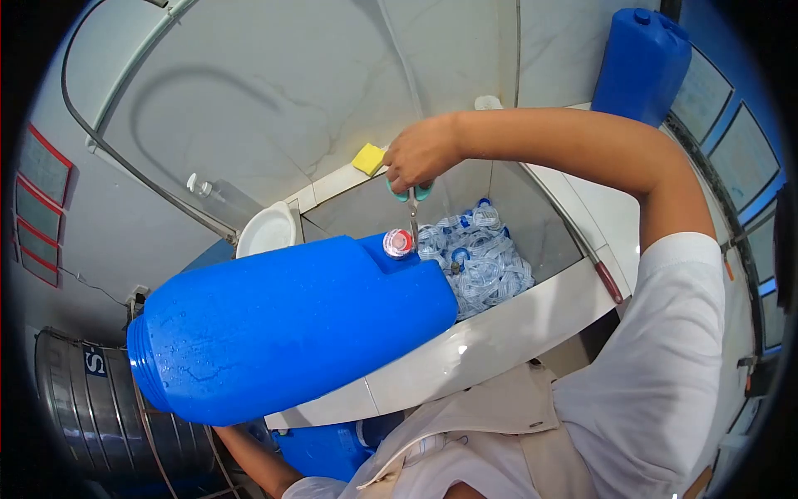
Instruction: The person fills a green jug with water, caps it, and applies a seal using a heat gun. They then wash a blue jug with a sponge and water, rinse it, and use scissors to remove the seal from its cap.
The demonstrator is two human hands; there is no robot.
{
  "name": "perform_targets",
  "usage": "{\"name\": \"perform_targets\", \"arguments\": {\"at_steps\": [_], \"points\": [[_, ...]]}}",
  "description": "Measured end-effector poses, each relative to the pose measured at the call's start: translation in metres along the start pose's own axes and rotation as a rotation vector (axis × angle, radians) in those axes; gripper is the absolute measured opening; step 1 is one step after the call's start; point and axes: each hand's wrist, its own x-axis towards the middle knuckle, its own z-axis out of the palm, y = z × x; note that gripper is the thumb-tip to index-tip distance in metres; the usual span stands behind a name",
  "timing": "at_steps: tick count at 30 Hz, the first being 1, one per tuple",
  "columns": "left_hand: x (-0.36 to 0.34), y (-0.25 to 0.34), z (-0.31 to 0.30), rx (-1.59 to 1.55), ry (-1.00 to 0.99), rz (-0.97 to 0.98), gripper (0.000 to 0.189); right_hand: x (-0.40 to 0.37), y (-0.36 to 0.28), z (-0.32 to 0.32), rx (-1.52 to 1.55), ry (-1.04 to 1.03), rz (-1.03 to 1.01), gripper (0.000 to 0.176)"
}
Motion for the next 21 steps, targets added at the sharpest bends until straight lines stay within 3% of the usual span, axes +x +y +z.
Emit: {"name": "perform_targets", "arguments": {"at_steps": [4,6,8,12,13,14,16,21], "points": [[0.000,0.000,-0.002,0.002,0.007,0.000,0.039,-0.020,-0.017,0.006,0.060,-0.109,0.175,0.019],[0.000,0.000,-0.002,0.002,0.007,-0.003,0.039,-0.029,-0.029,0.013,0.047,-0.037,0.175,0.020],[0.001,0.000,-0.001,0.000,0.005,-0.007,0.038,-0.035,-0.047,0.020,0.049,0.070,0.320,0.021],[0.000,0.001,0.001,0.000,0.001,-0.009,0.038,-0.042,-0.087,0.011,-0.038,-0.008,0.511,0.013],[0.000,0.001,0.002,0.002,0.002,-0.012,0.037,-0.043,-0.100,0.006,0.078,-0.162,0.610,0.012],[-0.001,0.002,0.002,-0.001,0.005,-0.013,0.037,-0.045,-0.102,0.010,0.079,-0.162,0.615,0.012],[-0.001,0.004,0.005,-0.005,0.008,-0.011,0.037,-0.048,-0.099,0.016,-0.129,0.172,0.587,0.016],[-0.006,0.003,0.001,-0.006,0.012,-0.014,0.036,-0.045,-0.084,0.017,-0.097,0.144,0.524,0.029]]}}
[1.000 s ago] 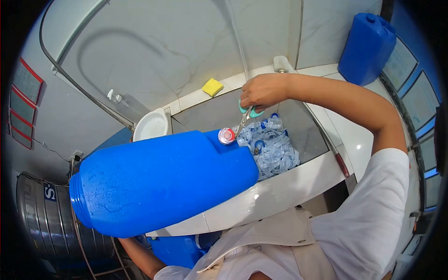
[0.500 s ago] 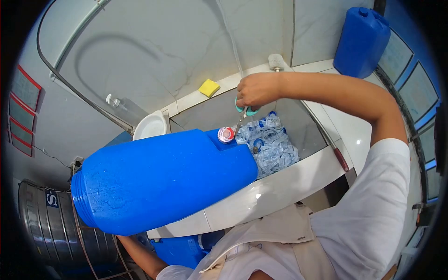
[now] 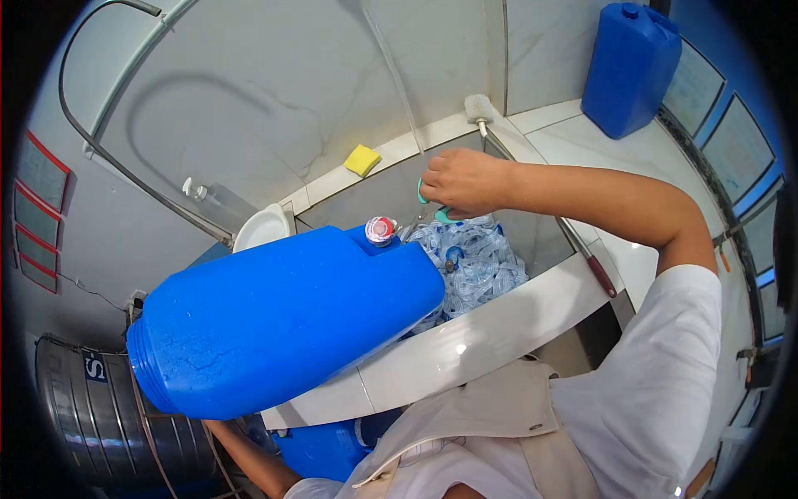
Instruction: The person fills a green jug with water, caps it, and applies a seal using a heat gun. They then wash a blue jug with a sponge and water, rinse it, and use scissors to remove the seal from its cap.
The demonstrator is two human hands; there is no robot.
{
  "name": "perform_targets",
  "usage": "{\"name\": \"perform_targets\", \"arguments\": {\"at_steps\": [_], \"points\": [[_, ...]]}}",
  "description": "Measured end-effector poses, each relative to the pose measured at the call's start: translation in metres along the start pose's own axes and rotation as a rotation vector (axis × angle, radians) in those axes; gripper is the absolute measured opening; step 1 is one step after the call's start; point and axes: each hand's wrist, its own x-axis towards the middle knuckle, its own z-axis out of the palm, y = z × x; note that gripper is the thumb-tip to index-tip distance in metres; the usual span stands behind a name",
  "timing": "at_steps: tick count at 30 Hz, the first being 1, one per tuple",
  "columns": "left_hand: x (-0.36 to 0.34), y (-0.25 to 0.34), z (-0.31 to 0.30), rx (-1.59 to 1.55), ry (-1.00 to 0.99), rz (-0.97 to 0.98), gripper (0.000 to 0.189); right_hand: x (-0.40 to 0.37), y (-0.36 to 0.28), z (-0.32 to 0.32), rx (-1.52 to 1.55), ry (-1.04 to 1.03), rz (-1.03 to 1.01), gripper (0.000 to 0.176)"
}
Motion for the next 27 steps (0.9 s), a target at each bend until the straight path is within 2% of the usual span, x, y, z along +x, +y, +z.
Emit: {"name": "perform_targets", "arguments": {"at_steps": [3,5,6,8,12,14,18,21,23,24,25,27], "points": [[-0.004,0.001,0.000,-0.005,0.005,-0.002,0.036,0.002,0.003,0.002,0.061,-0.010,-0.029,0.031],[-0.004,0.002,-0.002,-0.002,0.010,0.000,0.035,0.002,0.000,0.006,0.133,-0.115,0.029,0.029],[-0.006,0.003,-0.002,-0.004,0.010,0.004,0.035,0.002,-0.001,0.006,0.131,-0.111,0.029,0.029],[-0.008,0.003,-0.005,-0.002,0.010,0.003,0.035,0.001,-0.009,0.008,0.077,0.042,-0.035,0.023],[-0.009,0.004,-0.010,0.004,0.012,0.005,0.034,0.005,-0.023,0.004,-0.019,0.040,0.022,0.017],[-0.010,0.005,-0.010,0.002,0.012,0.008,0.034,0.005,-0.033,-0.002,-0.042,-0.126,0.049,0.015],[-0.009,0.006,-0.009,0.004,0.012,0.010,0.033,0.003,-0.041,0.007,0.042,-0.144,0.076,0.014],[-0.007,0.009,-0.006,-0.003,0.017,0.013,0.033,-0.006,-0.021,0.020,0.055,-0.081,0.110,0.016],[-0.009,0.009,-0.006,0.002,0.016,0.017,0.032,-0.021,-0.004,0.021,0.214,-0.152,0.318,0.018],[-0.010,0.009,-0.006,-0.001,0.019,0.016,0.032,-0.022,0.001,0.019,0.327,-0.295,0.457,0.020],[-0.011,0.010,-0.006,-0.002,0.023,0.016,0.032,-0.017,0.000,0.023,0.323,-0.294,0.449,0.020],[-0.012,0.010,-0.005,-0.004,0.029,0.015,0.032,-0.008,-0.009,0.043,1.096,-0.002,0.492,0.019]]}}
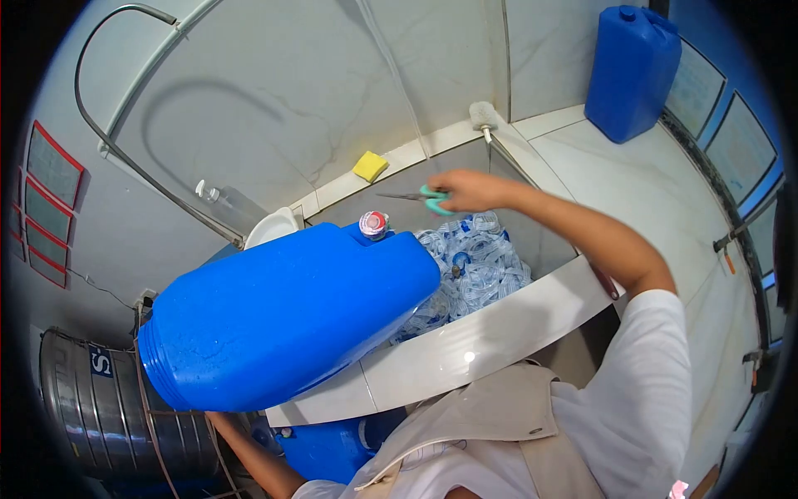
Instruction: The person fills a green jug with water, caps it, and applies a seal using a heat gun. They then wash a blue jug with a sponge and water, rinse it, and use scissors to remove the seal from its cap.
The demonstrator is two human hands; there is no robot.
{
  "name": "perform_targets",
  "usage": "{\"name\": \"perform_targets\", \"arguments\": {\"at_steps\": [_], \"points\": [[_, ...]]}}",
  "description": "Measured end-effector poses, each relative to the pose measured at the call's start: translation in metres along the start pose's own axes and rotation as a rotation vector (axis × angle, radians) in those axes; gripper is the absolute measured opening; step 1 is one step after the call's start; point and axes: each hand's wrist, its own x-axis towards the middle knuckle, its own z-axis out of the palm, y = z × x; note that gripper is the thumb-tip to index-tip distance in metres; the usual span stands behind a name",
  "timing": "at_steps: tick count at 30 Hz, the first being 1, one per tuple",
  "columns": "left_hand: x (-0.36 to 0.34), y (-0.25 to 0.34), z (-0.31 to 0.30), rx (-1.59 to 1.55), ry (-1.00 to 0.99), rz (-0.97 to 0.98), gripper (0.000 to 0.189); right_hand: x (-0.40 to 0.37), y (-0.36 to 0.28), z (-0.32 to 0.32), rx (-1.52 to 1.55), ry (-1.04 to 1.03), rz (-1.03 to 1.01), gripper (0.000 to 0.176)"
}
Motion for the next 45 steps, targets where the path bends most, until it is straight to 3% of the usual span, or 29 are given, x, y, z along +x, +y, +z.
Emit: {"name": "perform_targets", "arguments": {"at_steps": [1,5,7,8,10,16,19,21,23,24,26,27,28,30,32,34,35,37,39,41,43,45], "points": [[-0.001,0.000,0.000,-0.002,0.001,-0.002,0.032,0.009,-0.004,0.015,0.132,0.075,-0.081,0.017],[-0.002,0.002,-0.001,0.001,0.007,-0.004,0.031,0.033,-0.022,0.048,0.261,0.107,-0.097,0.014],[-0.004,0.000,-0.003,0.005,0.010,-0.001,0.031,0.047,-0.007,0.065,0.391,0.286,-0.100,0.014],[-0.007,0.001,-0.003,0.004,0.015,-0.004,0.031,0.047,-0.012,0.063,0.389,0.285,-0.103,0.014],[-0.011,0.000,-0.004,0.006,0.020,-0.013,0.030,0.041,-0.028,0.059,0.103,0.392,0.027,0.019],[-0.012,0.005,0.000,-0.001,0.050,-0.016,0.029,0.060,-0.009,0.060,0.158,0.192,0.275,0.021],[0.002,0.024,0.017,-0.040,0.106,0.004,0.029,0.061,-0.023,0.065,0.010,0.337,0.266,0.020],[0.007,0.036,0.021,-0.045,0.107,0.015,0.029,0.072,-0.023,0.066,0.030,0.317,0.278,0.021],[0.016,0.047,0.017,0.102,-0.127,0.140,0.018,0.078,-0.023,0.056,0.030,0.215,0.305,0.022],[0.016,0.049,0.020,0.102,-0.123,0.142,0.018,0.082,-0.018,0.053,0.029,0.217,0.302,0.022],[0.017,0.050,0.029,-0.060,-0.052,0.225,0.020,0.088,-0.004,0.050,-0.024,0.289,0.080,0.024],[0.017,0.047,0.028,-0.060,-0.052,0.229,0.020,0.092,0.010,0.052,-0.015,0.209,0.007,0.033],[0.016,0.041,0.025,-0.031,-0.062,0.221,0.020,0.095,0.021,0.059,-0.013,0.213,0.007,0.033],[0.018,0.041,0.023,0.000,-0.077,0.218,0.020,0.094,0.017,0.067,0.190,-0.024,-0.103,0.040],[0.016,0.047,0.026,-0.052,-0.117,0.298,0.016,0.082,0.013,0.066,0.071,0.010,-0.135,0.036],[0.013,0.060,0.027,-0.054,-0.144,0.283,0.014,0.078,-0.001,0.068,-0.201,0.048,0.005,0.025],[0.013,0.065,0.027,-0.059,-0.171,0.271,0.014,0.080,0.005,0.070,-0.199,0.046,0.006,0.025],[0.016,0.068,0.021,-0.043,-0.234,0.292,0.015,0.088,0.032,0.078,0.014,0.140,0.309,0.019],[0.017,0.063,0.018,-0.026,-0.295,0.313,0.016,0.078,0.061,0.082,0.564,0.288,0.578,0.024],[0.013,0.046,0.016,-0.061,-0.188,0.238,0.016,0.063,0.107,0.080,0.323,0.405,0.686,0.028],[0.016,0.015,0.009,-0.075,-0.167,0.262,0.018,0.024,0.113,0.069,-0.043,0.272,0.691,0.033],[0.018,0.017,0.013,-0.098,-0.151,0.287,0.020,-0.006,0.123,0.066,-0.023,0.229,0.730,0.040]]}}
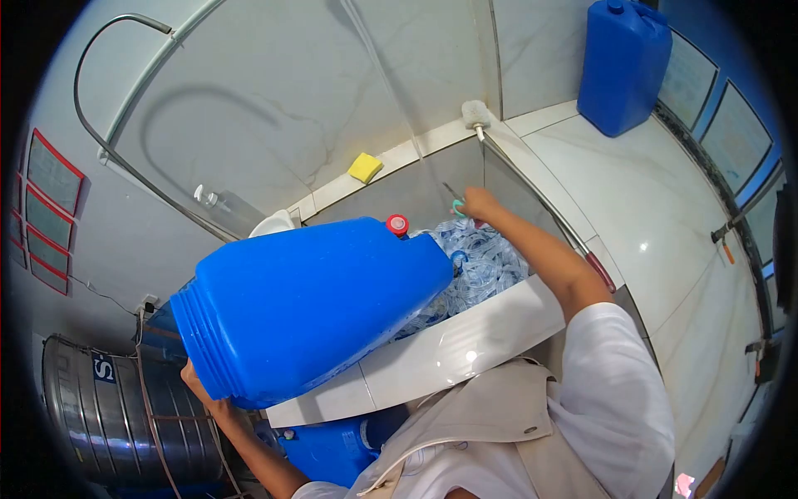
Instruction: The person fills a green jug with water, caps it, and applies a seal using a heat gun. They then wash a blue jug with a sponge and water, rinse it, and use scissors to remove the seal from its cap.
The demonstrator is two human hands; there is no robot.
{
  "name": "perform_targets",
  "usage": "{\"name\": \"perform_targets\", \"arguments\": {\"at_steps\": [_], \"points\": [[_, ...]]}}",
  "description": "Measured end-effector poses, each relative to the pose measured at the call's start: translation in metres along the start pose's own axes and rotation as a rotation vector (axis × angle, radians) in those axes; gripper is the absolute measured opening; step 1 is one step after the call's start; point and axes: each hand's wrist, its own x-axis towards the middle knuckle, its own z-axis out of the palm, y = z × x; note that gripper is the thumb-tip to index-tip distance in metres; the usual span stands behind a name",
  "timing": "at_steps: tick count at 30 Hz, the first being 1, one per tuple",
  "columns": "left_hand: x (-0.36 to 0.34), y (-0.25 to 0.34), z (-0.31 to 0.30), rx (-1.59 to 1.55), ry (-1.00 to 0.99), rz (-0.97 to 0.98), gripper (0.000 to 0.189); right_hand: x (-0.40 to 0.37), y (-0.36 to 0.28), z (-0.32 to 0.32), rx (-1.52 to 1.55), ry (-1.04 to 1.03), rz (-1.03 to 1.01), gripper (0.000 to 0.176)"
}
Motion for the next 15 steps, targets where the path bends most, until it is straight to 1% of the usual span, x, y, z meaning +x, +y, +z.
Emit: {"name": "perform_targets", "arguments": {"at_steps": [1,2,3,4,5,6,7,9,10,12,14,15], "points": [[0.003,0.010,0.003,0.045,-0.009,0.045,0.021,-0.002,0.011,-0.004,-0.002,0.002,0.006,0.040],[0.008,0.023,0.008,0.088,-0.018,0.087,0.023,-0.003,0.023,-0.006,0.073,-0.111,0.071,0.042],[0.011,0.032,0.014,0.079,-0.024,0.081,0.023,-0.005,0.033,-0.009,0.148,-0.223,0.139,0.044],[0.015,0.041,0.018,0.072,-0.076,0.021,0.022,-0.006,0.042,-0.009,0.149,-0.224,0.154,0.044],[0.021,0.052,0.025,0.064,-0.130,-0.035,0.022,-0.006,0.049,-0.011,0.108,-0.184,0.138,0.042],[0.026,0.071,0.039,0.056,-0.102,0.026,0.017,-0.008,0.053,-0.017,0.066,-0.138,0.119,0.040],[0.029,0.073,0.048,0.043,-0.109,0.032,0.017,-0.010,0.056,-0.020,0.068,-0.129,0.132,0.040],[0.033,0.077,0.063,0.040,-0.122,-0.122,0.015,-0.029,0.051,-0.027,-0.244,0.183,-0.113,0.039],[0.034,0.078,0.072,0.035,-0.130,-0.118,0.015,-0.044,0.050,-0.035,-0.241,0.184,-0.104,0.039],[0.035,0.079,0.092,0.086,-0.138,-0.234,0.011,-0.099,0.025,-0.062,-0.151,0.071,-0.018,0.036],[0.032,0.081,0.121,0.133,-0.123,-0.214,0.011,-0.158,0.054,-0.060,-0.367,-0.018,-0.135,0.051],[0.030,0.083,0.137,0.166,-0.111,-0.187,0.010,-0.184,0.065,-0.055,-0.478,-0.014,-0.166,0.044]]}}
